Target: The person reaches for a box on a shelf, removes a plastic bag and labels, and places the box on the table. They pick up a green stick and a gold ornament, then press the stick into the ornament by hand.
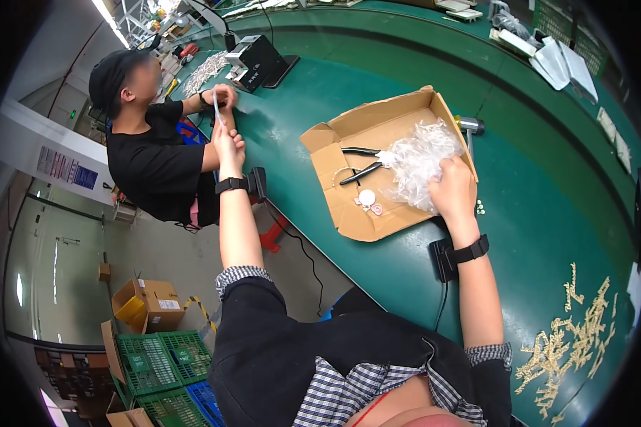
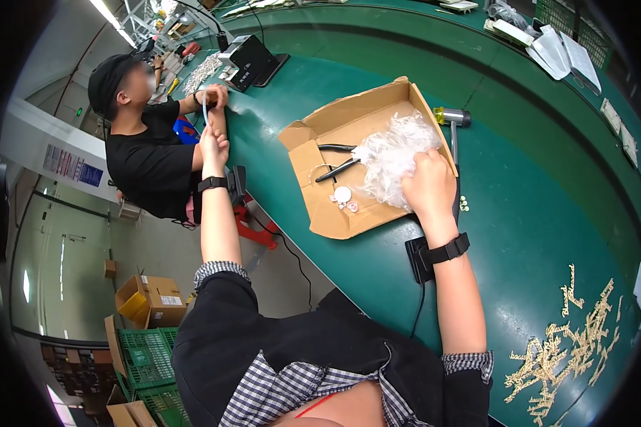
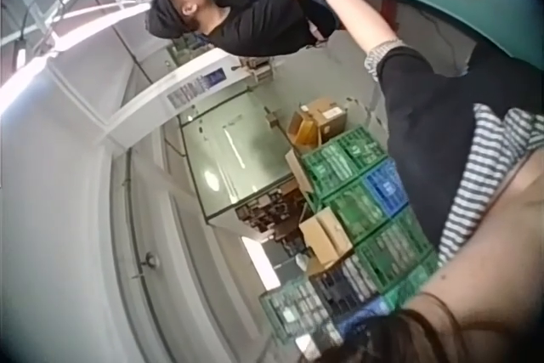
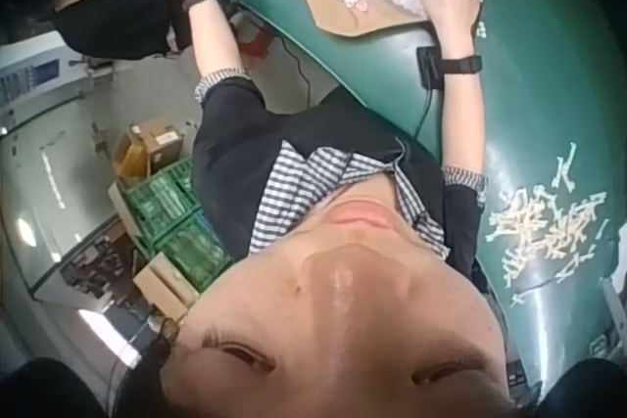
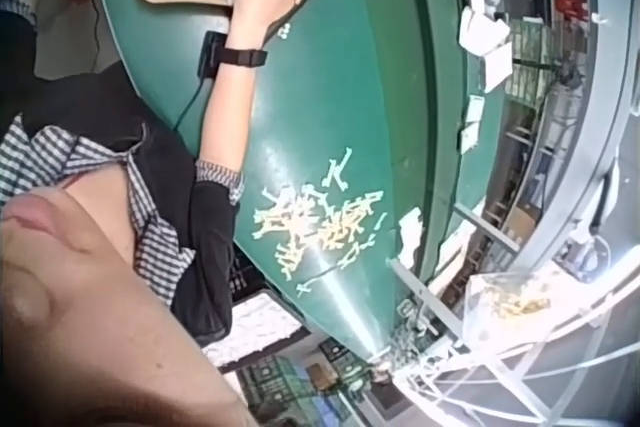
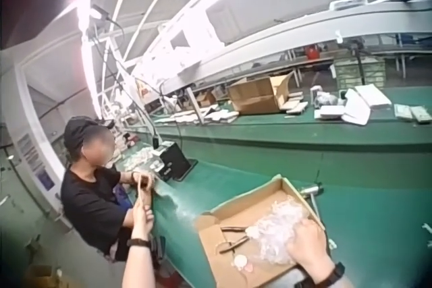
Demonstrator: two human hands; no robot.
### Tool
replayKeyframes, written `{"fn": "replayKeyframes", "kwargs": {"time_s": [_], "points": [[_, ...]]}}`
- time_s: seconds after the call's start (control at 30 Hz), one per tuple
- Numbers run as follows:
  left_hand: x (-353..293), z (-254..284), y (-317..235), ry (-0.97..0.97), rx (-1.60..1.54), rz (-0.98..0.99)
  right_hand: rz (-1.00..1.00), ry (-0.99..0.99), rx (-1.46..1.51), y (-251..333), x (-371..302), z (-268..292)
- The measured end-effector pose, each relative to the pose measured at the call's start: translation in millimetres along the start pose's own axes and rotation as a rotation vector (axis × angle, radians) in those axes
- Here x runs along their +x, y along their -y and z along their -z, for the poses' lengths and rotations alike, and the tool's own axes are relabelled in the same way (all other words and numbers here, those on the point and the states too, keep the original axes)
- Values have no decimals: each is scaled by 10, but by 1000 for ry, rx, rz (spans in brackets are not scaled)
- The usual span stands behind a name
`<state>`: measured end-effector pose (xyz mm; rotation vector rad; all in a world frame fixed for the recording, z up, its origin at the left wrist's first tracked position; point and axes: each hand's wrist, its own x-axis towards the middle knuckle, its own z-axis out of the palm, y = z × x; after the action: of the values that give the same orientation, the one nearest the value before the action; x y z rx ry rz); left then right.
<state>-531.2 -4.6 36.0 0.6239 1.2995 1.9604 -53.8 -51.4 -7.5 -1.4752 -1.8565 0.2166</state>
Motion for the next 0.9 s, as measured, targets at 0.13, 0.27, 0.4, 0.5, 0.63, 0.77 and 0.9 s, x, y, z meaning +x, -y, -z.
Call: {"fn": "replayKeyframes", "kwargs": {"time_s": [0.13,0.27,0.4,0.5,0.63,0.77,0.9], "points": [[81,6,-21,0,16,4,-18,-130,164,11,62,65],[107,40,20,14,37,-5,-50,-212,306,127,84,180],[33,87,36,-11,77,-38,-109,-313,456,225,125,266],[-427,-320,309,218,376,197,-159,-365,552,132,183,329],[-1327,-977,316,895,1099,-394,-149,-372,671,-10,252,462],[-1491,-1275,436,1187,1282,-865,-66,-408,658,-83,280,494],[-1459,-1386,609,1292,1461,-740,-59,-397,657,-108,265,501]]}}
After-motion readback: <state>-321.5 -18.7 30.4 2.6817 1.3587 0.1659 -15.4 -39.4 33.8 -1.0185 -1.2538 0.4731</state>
